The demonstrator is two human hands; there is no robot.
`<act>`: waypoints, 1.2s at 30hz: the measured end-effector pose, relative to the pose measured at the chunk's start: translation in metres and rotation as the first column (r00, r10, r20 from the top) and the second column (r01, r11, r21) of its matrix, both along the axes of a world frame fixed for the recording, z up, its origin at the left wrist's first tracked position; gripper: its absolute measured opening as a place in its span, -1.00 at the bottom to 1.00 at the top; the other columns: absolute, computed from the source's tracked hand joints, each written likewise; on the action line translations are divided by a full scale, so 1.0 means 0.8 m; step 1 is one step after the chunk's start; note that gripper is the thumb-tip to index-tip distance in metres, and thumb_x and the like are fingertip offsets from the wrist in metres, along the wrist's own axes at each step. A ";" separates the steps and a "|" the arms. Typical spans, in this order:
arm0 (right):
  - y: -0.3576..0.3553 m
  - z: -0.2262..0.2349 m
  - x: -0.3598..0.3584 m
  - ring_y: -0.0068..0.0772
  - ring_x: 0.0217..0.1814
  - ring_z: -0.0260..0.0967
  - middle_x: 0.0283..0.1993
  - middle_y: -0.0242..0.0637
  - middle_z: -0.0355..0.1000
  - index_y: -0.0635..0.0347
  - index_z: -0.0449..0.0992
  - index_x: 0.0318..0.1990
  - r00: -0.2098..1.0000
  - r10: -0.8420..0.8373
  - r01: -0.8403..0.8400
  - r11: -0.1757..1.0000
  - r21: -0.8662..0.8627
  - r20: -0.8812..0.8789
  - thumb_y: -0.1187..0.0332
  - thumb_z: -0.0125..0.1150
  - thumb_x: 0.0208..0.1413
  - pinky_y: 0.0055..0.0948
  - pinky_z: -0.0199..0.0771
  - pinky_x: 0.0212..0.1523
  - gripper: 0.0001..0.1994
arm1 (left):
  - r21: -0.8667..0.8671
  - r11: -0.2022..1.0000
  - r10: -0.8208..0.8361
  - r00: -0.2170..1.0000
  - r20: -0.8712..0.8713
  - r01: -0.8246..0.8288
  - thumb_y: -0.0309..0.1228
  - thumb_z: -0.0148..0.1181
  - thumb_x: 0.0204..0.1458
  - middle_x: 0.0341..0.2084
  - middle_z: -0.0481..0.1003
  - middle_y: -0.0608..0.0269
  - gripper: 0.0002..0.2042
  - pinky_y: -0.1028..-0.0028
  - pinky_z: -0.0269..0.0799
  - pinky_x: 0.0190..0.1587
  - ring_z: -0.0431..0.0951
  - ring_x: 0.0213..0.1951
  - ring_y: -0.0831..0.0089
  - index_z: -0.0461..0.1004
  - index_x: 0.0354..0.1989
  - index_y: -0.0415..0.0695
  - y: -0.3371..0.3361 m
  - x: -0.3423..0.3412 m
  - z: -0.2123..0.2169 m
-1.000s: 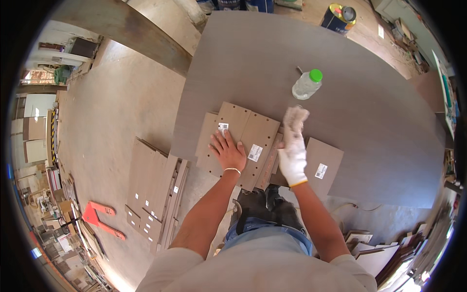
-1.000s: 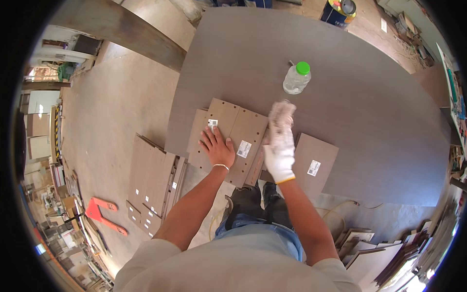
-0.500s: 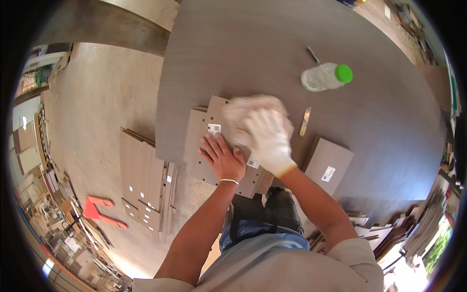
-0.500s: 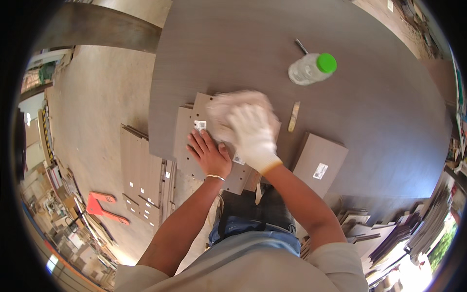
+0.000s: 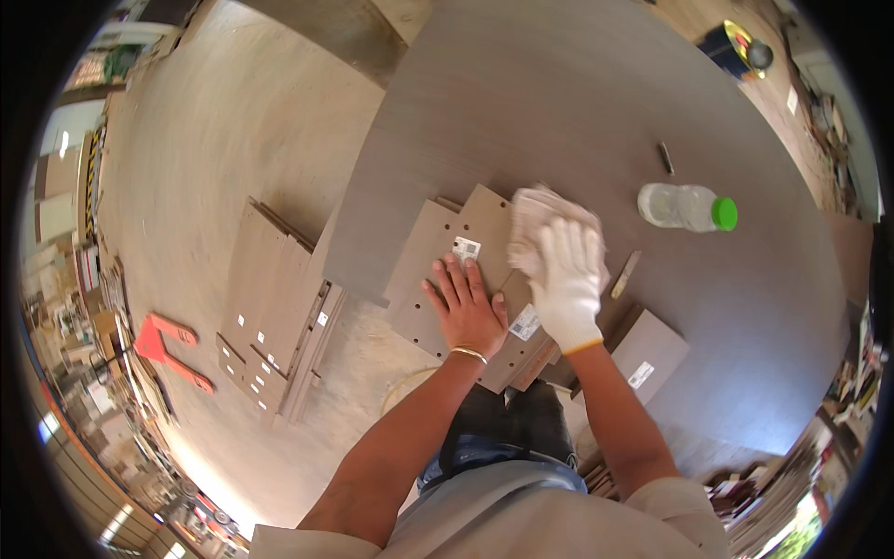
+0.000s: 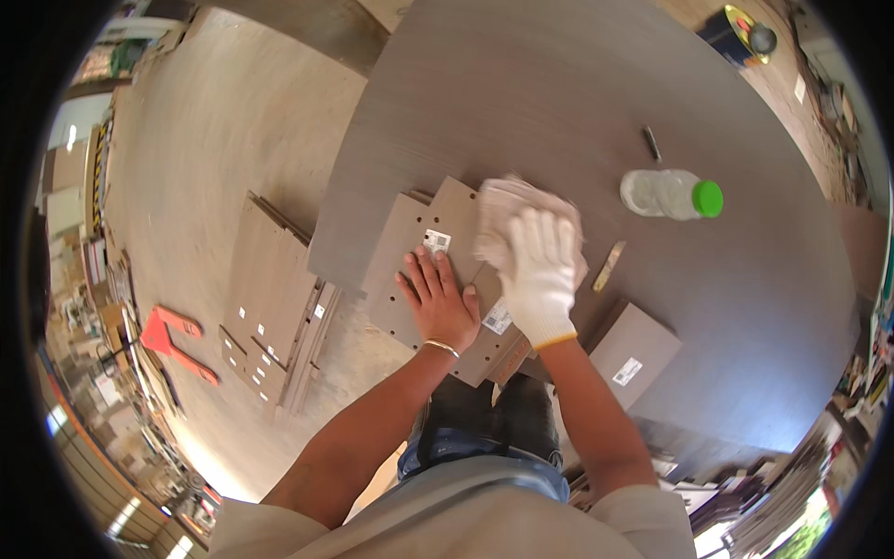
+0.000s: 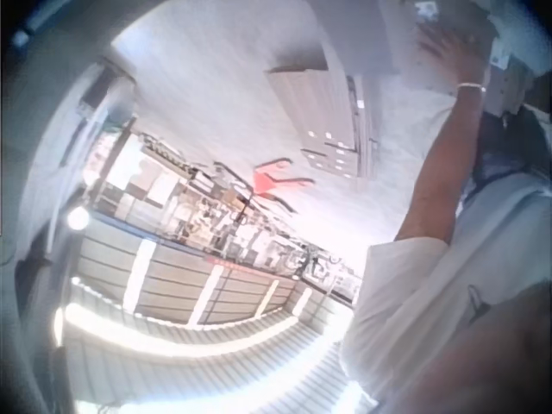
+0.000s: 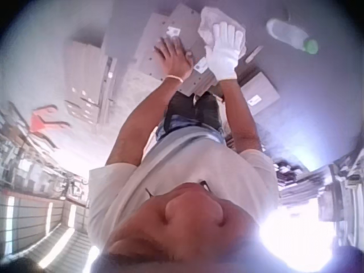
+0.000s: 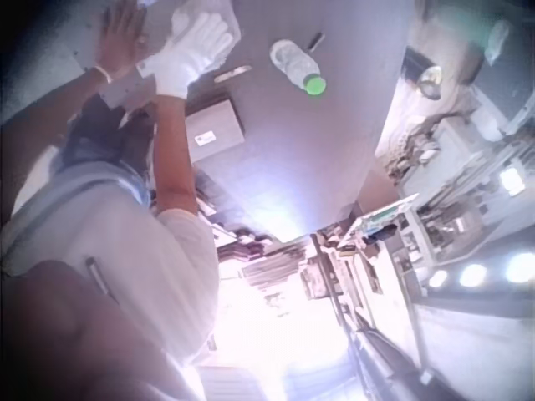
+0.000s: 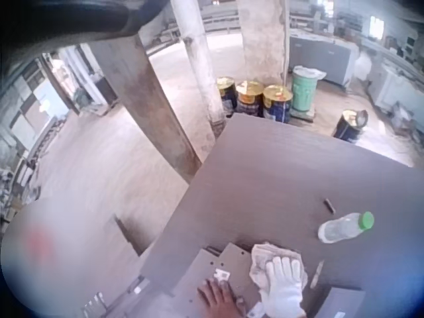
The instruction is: The person wipes multiple small wooden panels with a cloth, occasionally applying liquid from a bottle. They pick up panels from the floor, wipe each one, and place them back in a stack. The process is repeated for several panels.
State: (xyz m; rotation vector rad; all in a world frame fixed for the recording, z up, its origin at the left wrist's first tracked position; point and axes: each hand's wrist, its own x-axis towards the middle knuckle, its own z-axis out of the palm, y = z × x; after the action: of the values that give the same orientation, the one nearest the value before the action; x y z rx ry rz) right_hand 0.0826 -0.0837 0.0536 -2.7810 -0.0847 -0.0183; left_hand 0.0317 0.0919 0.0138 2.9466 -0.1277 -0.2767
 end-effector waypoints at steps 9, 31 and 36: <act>0.051 0.015 0.082 0.01 0.39 0.17 0.30 -0.16 0.34 0.24 0.42 0.21 0.996 0.074 -0.072 0.996 0.056 -0.050 0.24 0.39 -0.02 0.02 0.04 0.49 -0.40 | -0.020 1.000 -0.001 0.999 -0.048 0.000 -0.10 -0.05 0.28 0.58 -0.14 -0.32 -0.24 -0.34 -0.52 0.52 -0.30 0.59 -0.33 0.05 0.52 -0.41 -0.004 0.003 0.010; 0.082 -0.025 0.111 -0.07 0.41 0.22 0.24 -0.16 0.41 0.19 0.50 0.09 0.976 -0.001 -0.035 0.986 0.163 0.217 0.18 0.30 0.09 0.01 -0.02 0.53 -0.56 | 0.056 0.997 -0.050 0.998 -0.049 0.052 -0.19 -0.04 0.23 0.60 -0.21 -0.31 -0.22 -0.30 -0.56 0.53 -0.37 0.60 -0.30 -0.02 0.55 -0.41 -0.009 0.009 0.006; -0.005 0.007 -0.014 0.05 0.47 0.14 0.31 -0.13 0.35 0.22 0.45 0.19 0.982 -0.108 0.126 0.986 0.112 -0.154 0.30 0.41 -0.03 0.06 -0.02 0.54 -0.42 | 0.054 0.998 -0.025 1.000 -0.001 0.025 -0.14 -0.06 0.27 0.59 -0.20 -0.31 -0.23 -0.29 -0.54 0.54 -0.35 0.60 -0.30 -0.01 0.54 -0.41 -0.003 0.003 0.000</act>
State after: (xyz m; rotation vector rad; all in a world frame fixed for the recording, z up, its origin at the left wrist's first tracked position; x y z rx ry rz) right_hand 0.0711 -0.0875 0.0591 -2.6526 0.1138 0.1475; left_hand 0.0343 0.0899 0.0141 3.0006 -0.1589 -0.2892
